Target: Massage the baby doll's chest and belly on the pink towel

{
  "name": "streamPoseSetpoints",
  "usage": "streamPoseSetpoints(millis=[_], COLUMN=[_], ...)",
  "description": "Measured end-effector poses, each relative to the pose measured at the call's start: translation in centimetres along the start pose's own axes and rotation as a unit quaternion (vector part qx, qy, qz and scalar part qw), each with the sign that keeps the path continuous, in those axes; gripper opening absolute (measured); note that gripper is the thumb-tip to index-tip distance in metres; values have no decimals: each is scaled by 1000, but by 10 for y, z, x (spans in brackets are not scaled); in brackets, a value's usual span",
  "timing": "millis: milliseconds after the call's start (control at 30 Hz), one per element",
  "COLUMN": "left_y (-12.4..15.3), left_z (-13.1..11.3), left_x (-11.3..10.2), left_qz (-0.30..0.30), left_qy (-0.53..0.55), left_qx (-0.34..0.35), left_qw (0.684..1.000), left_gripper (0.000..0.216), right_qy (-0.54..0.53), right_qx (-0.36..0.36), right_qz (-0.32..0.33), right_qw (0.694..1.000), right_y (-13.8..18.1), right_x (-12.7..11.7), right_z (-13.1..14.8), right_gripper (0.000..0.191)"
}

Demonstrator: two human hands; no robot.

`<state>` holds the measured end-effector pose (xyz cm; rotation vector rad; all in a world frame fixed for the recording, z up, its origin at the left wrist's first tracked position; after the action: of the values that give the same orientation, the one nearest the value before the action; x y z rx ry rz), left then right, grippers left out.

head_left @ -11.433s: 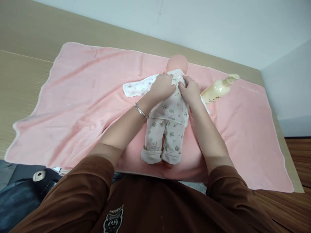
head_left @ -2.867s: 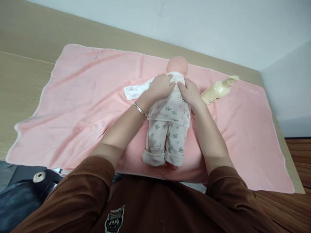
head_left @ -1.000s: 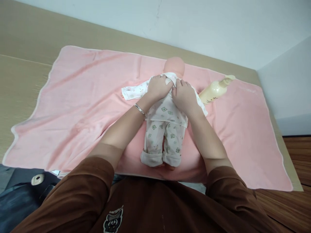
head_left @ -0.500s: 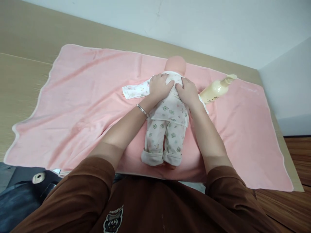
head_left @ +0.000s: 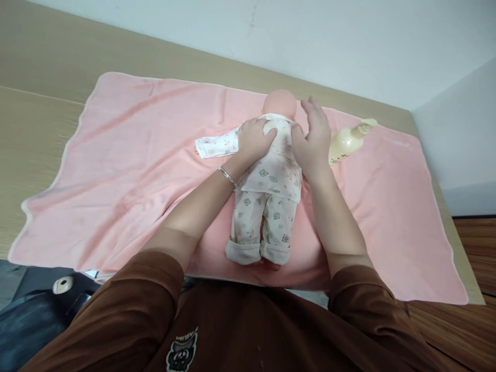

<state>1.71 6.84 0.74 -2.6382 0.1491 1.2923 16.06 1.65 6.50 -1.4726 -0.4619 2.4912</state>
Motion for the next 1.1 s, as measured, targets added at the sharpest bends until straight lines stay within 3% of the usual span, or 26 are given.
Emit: streamPoseSetpoints(millis=[133, 200, 400, 600, 800, 1000, 1100], left_y=[-1, -2, -2, -3, -7, -12, -14], left_z=[3, 4, 6, 6, 11, 17, 19], left_x=[1, 2, 1, 2, 5, 9, 10], left_qz=[-16, -21, -31, -41, -70, -80, -82], left_qy=[8, 13, 14, 26, 62, 88, 93], left_qx=[-5, -3, -4, -8, 0, 11, 9], left_qw=[1000, 1000, 999, 999, 996, 993, 992], left_gripper=[54, 55, 52, 51, 43, 42, 42], right_qy=[46, 51, 15, 48, 47, 58, 26], right_qx=[6, -3, -16, 9, 7, 54, 51], right_qz=[70, 94, 42, 116, 45, 84, 82], right_qw=[997, 994, 999, 992, 998, 993, 995], right_y=[5, 5, 7, 6, 5, 9, 7], right_x=[42, 51, 21, 53, 28, 57, 47], right_z=[2, 1, 11, 2, 6, -3, 3], right_gripper=[60, 58, 59, 62, 66, 57, 57])
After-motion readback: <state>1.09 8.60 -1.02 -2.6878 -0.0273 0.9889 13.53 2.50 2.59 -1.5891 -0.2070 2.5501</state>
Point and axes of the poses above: each hand's wrist, its own y-axis away from the middle knuckle, its own x-axis out of the palm, z = x × y, the point moved 9 cm from there along -y, towards the middle knuckle, and after that the axes turned 1 degree about x, right-handed, at the moved point
